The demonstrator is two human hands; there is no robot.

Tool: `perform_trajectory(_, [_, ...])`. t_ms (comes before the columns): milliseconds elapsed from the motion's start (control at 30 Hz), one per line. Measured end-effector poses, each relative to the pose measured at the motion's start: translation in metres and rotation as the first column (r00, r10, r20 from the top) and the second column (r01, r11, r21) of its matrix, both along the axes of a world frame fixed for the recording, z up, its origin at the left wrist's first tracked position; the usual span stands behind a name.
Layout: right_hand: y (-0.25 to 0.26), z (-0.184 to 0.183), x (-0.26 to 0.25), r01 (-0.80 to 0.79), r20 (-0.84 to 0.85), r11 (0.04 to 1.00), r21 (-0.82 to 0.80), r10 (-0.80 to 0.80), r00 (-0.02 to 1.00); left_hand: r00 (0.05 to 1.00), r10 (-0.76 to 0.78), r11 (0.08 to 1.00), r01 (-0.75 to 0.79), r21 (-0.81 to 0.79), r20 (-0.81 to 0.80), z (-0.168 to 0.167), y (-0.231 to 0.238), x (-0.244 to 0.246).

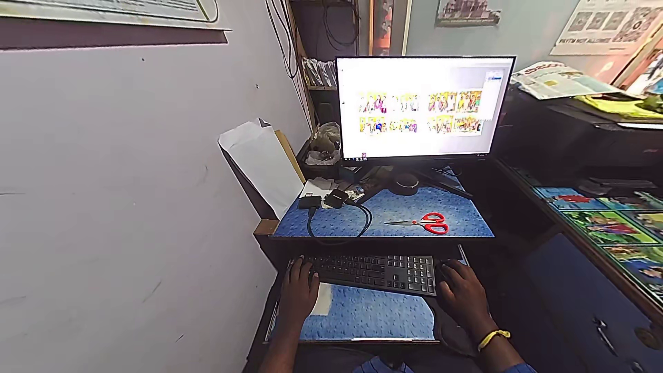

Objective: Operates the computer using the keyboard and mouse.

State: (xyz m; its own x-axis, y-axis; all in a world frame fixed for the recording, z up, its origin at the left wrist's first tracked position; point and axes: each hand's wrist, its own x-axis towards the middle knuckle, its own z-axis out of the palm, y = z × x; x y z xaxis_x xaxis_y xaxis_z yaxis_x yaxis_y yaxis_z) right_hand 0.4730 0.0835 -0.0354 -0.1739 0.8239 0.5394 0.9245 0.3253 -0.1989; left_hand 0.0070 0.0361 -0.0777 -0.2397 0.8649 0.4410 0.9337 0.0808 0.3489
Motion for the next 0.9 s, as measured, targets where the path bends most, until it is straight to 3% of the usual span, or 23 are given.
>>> perform_trajectory(233, [0.003, 0.008, -0.008, 0.215, -0.034, 0.97, -0.115, -0.22, 0.975, 1.0, -0.002, 1.0, 0.002, 0.012, -0.007, -0.002, 0.001, -0.001])
perform_trajectory(567, [0.004, -0.002, -0.002, 0.073, 0.054, 0.992, -0.107, -0.068, 0.996, 0.991, -0.092, 0.991, 0.083, -0.1, -0.092, -0.006, 0.005, -0.003])
perform_trajectory(900, [0.002, 0.002, -0.002, 0.113, 0.0, 0.982, -0.153, -0.114, 0.993, 0.992, -0.076, 0.992, 0.065, -0.105, -0.103, -0.004, 0.005, -0.002])
